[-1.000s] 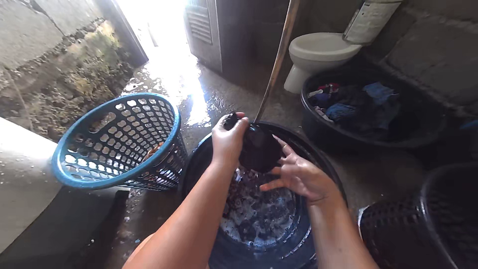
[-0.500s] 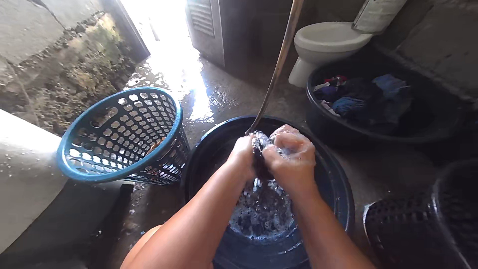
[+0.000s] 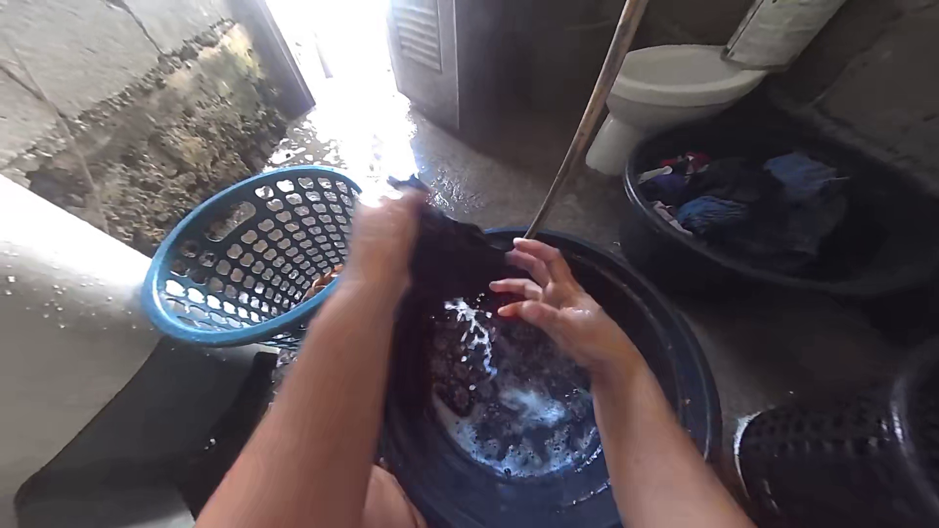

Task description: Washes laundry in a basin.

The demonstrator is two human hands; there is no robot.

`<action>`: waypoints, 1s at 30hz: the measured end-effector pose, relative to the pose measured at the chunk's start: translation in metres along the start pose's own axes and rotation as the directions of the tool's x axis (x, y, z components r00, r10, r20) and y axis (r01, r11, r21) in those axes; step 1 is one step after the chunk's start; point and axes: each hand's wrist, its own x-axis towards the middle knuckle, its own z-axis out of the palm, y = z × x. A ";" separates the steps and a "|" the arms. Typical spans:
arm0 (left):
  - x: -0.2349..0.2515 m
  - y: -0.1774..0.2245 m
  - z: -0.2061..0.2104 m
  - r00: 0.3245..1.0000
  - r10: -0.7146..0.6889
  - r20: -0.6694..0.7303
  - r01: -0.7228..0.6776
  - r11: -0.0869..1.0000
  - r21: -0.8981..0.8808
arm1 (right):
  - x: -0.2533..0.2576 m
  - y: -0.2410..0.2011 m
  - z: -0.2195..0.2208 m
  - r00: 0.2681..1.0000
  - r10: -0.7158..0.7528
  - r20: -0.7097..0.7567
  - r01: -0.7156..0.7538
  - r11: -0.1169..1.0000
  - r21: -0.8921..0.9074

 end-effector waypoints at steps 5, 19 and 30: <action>0.030 0.014 -0.102 0.764 0.558 -0.323 -0.286 0.742 0.607 | -0.063 0.149 -0.047 0.402 0.644 -0.651 -0.534 0.742 0.405; -0.019 -0.302 0.016 0.691 -0.706 0.159 0.038 0.254 0.966 | -0.049 0.169 -0.033 0.505 0.789 -0.349 -0.617 0.613 0.494; -0.125 -0.321 0.095 0.358 -0.765 0.535 -0.079 0.546 0.834 | -0.129 0.201 -0.045 0.510 0.859 -0.049 -0.702 0.448 0.554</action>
